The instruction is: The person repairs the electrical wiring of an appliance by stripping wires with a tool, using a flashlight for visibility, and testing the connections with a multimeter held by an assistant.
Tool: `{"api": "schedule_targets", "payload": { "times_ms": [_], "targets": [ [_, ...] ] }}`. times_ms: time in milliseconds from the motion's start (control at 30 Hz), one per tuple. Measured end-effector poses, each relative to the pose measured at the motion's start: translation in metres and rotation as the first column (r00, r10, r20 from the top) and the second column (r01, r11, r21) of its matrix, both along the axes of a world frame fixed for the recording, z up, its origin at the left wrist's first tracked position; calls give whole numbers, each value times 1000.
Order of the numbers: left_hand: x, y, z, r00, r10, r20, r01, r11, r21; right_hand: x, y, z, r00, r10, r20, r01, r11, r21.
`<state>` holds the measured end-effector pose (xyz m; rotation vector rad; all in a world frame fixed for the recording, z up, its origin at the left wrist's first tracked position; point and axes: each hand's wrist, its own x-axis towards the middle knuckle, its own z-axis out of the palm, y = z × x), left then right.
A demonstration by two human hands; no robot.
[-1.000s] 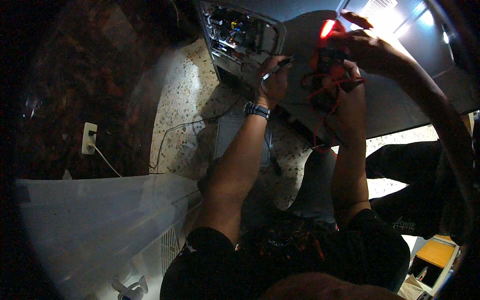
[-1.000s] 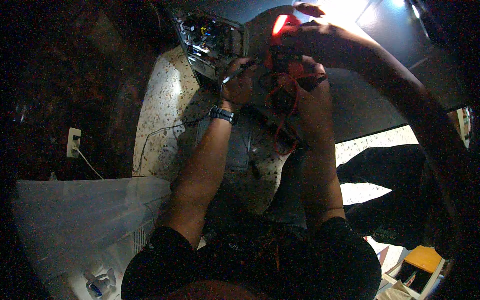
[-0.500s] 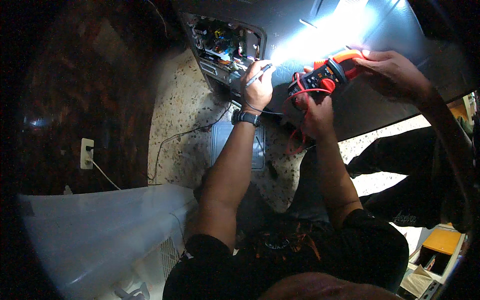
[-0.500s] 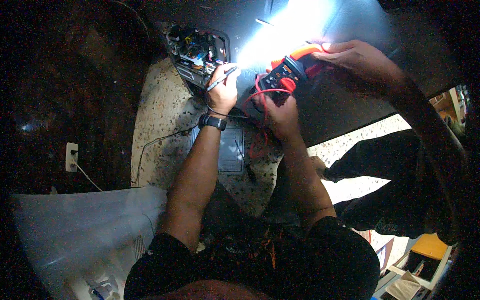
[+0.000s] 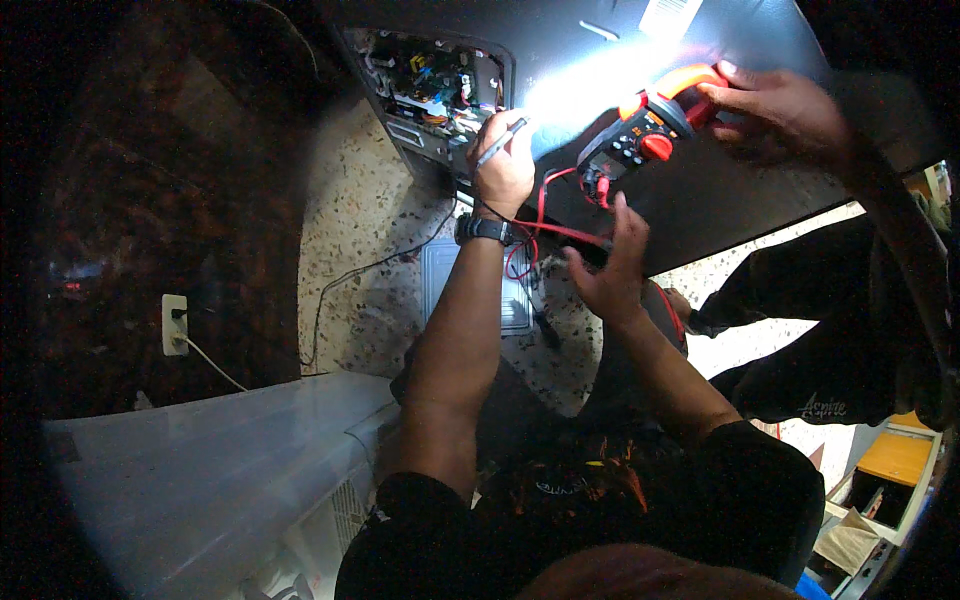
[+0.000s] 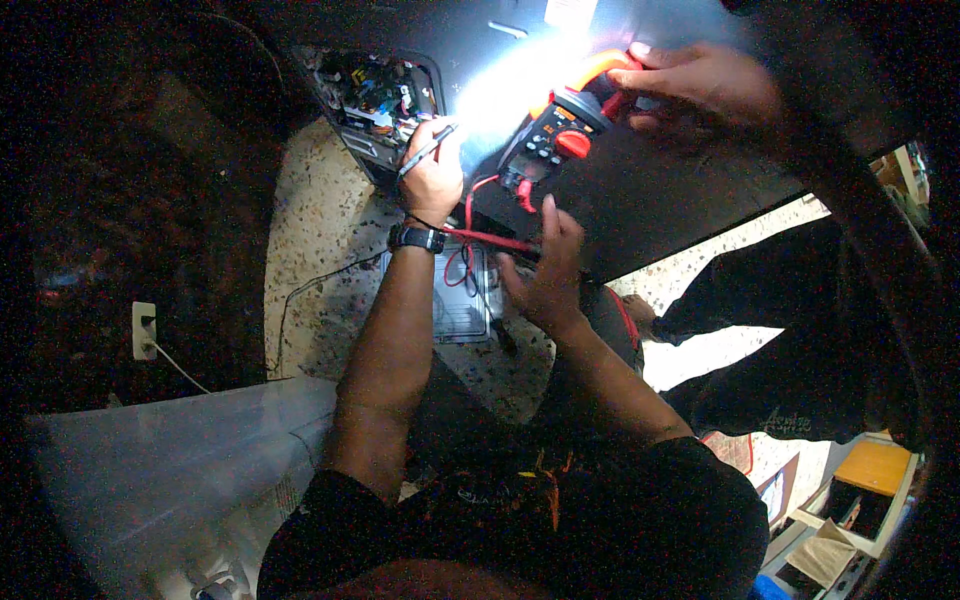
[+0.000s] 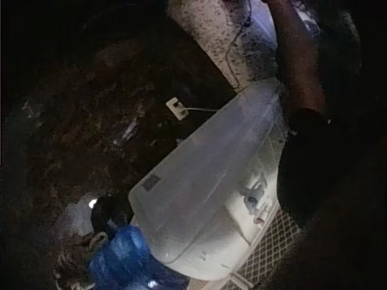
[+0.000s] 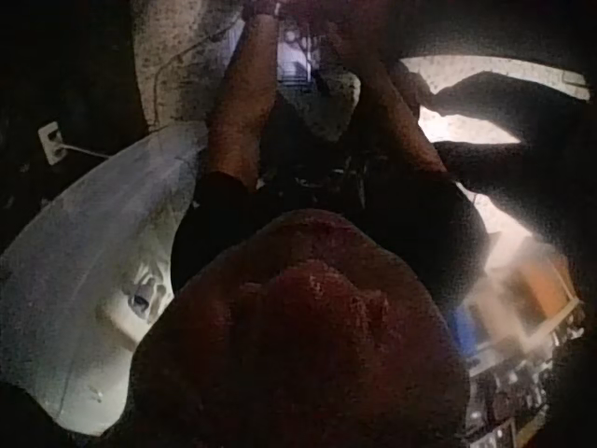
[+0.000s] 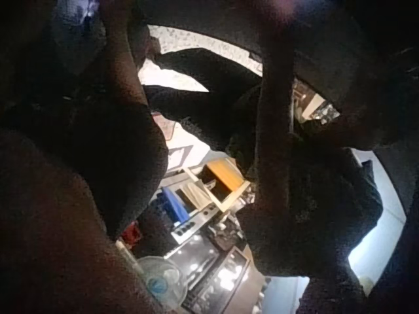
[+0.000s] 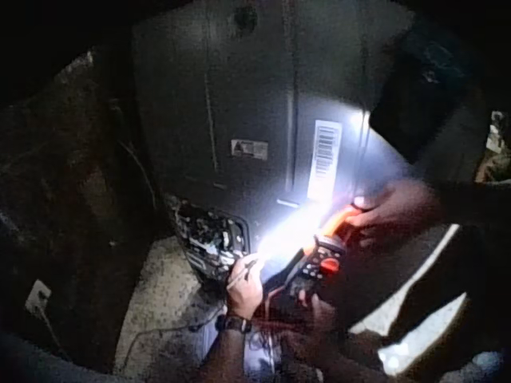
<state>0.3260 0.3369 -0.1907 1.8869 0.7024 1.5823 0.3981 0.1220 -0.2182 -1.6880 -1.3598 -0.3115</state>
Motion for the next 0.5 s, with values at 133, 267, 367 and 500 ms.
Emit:
{"api": "schedule_targets", "payload": {
  "times_ms": [133,267,367,500],
  "targets": [
    [-1,1,0,997,-53,63,55,998,-27,40,-44,-25,972,224,66,-214,967,-136],
    [3,2,-2,998,-49,41,50,998,-29,55,-41,-16,936,143,-323,-100,984,147],
    [-1,6,-7,999,-31,35,32,999,-30,18,2,69,765,190,-615,-15,961,278],
    [1,7,-6,999,-43,33,43,999,-11,5,39,68,910,79,-406,-12,986,167]
  ]
}}
